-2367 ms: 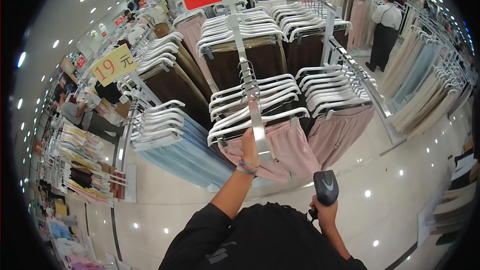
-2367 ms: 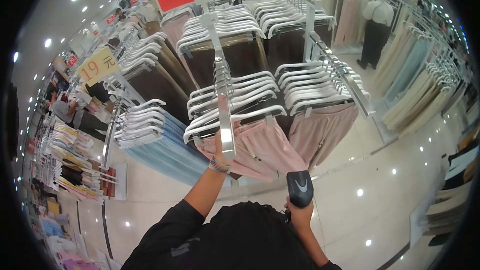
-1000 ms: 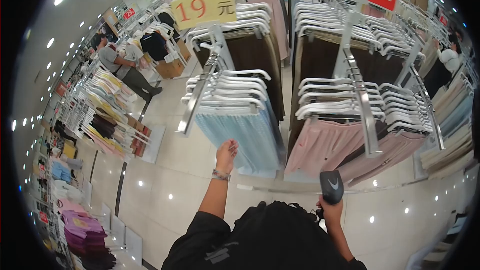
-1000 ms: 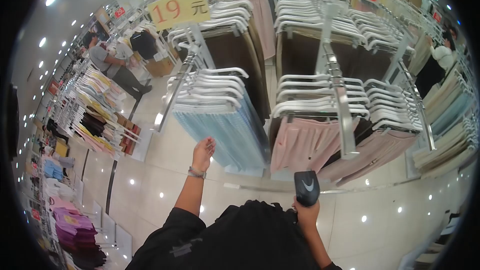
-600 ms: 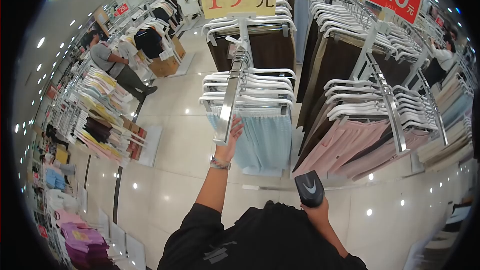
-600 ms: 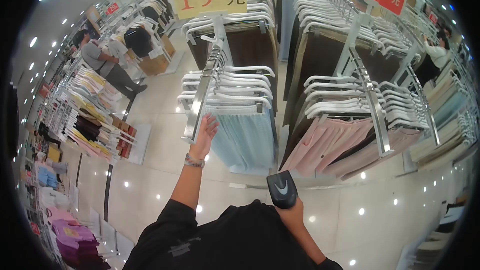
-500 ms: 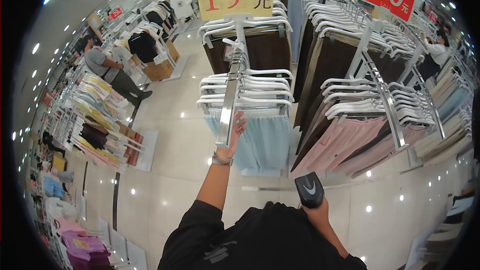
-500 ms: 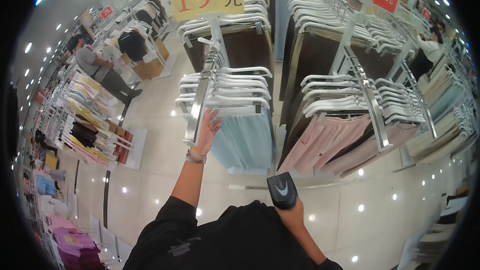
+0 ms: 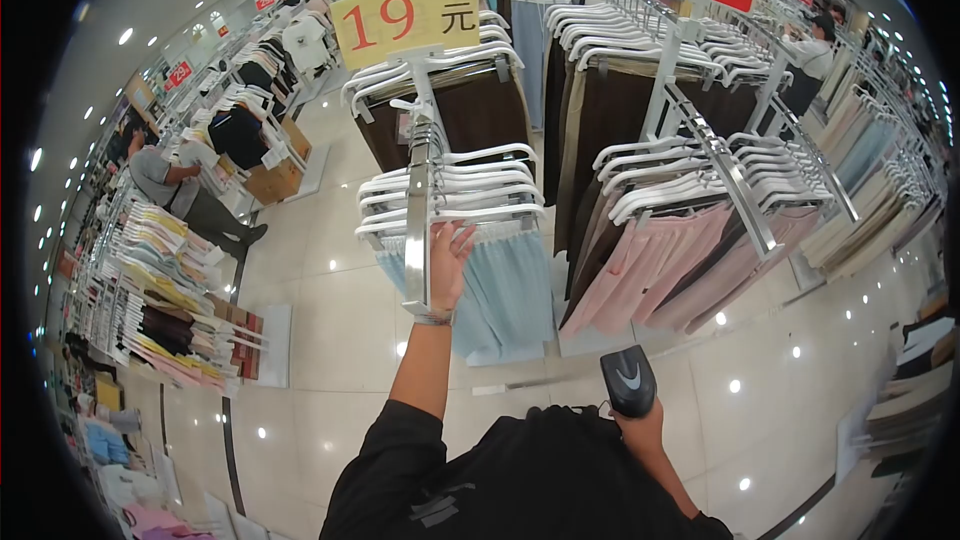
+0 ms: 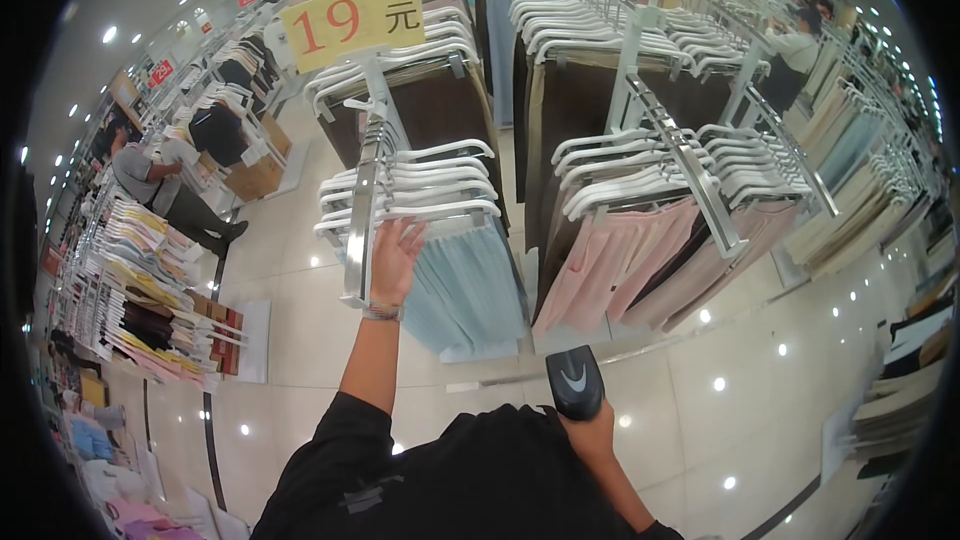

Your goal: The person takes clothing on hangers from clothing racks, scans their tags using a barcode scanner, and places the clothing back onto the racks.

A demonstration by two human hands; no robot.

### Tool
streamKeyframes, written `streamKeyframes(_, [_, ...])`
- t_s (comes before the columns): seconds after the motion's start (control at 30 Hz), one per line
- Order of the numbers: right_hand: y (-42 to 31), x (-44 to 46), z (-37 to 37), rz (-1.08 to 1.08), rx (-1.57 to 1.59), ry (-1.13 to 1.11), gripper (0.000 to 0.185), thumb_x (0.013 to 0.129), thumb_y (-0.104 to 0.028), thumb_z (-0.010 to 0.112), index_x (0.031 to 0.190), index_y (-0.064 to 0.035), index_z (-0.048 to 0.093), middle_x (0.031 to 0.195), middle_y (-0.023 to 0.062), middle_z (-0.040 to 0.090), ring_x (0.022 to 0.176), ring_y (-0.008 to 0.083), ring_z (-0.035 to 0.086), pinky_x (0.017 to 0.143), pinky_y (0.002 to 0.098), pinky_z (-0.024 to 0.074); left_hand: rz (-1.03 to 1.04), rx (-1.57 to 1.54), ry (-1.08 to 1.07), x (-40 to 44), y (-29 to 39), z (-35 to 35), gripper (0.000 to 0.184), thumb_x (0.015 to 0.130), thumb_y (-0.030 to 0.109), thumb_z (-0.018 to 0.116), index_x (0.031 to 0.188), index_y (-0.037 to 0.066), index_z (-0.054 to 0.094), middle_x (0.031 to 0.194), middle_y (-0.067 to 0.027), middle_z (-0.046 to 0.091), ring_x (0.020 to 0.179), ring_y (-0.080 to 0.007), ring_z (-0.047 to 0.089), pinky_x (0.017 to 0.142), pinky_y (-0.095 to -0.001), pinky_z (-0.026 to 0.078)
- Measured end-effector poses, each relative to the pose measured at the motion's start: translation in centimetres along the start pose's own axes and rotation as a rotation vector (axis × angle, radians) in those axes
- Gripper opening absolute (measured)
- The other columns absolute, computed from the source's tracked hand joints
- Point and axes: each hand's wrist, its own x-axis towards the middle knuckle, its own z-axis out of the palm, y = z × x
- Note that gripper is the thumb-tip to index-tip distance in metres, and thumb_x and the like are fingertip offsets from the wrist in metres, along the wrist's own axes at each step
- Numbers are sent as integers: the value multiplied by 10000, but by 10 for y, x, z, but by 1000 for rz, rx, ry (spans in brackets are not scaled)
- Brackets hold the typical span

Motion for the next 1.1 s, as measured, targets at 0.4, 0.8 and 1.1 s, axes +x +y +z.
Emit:
streamKeyframes(0.4, [-2, 25, -29, 2, 75, -133, 375, 659, -14, 747, 1004, 41, 610, 911, 147, 682, 875, 227, 661, 791, 330, 495, 170, 73, 114, -65, 0, 20, 124, 946, 136, 567, 1047, 95, 507, 944, 6, 596, 908, -103, 587, 810, -263, 449])
streamKeyframes(0.8, [59, 63, -104, -108, 116, -234, 265, 717, 29, 727, 941, 39, 585, 797, 86, 653, 686, 157, 646, 624, 288, 507, 76, 328, 121, -180, -29, 87, 334, 840, -15, 631, 1163, 26, 555, 951, -10, 553, 1015, -131, 533, 931, -255, 384])
streamKeyframes(1.1, [35, 75, -133, -84, 86, -467, 440, 669, -50, 754, 1072, 36, 599, 947, 164, 680, 881, 234, 659, 793, 329, 497, 197, 243, 12, -242, -21, 93, 648, 761, 332, 733, 1275, 35, 473, 1403, -98, 344, 1309, -216, 364, 1053, -361, 330])
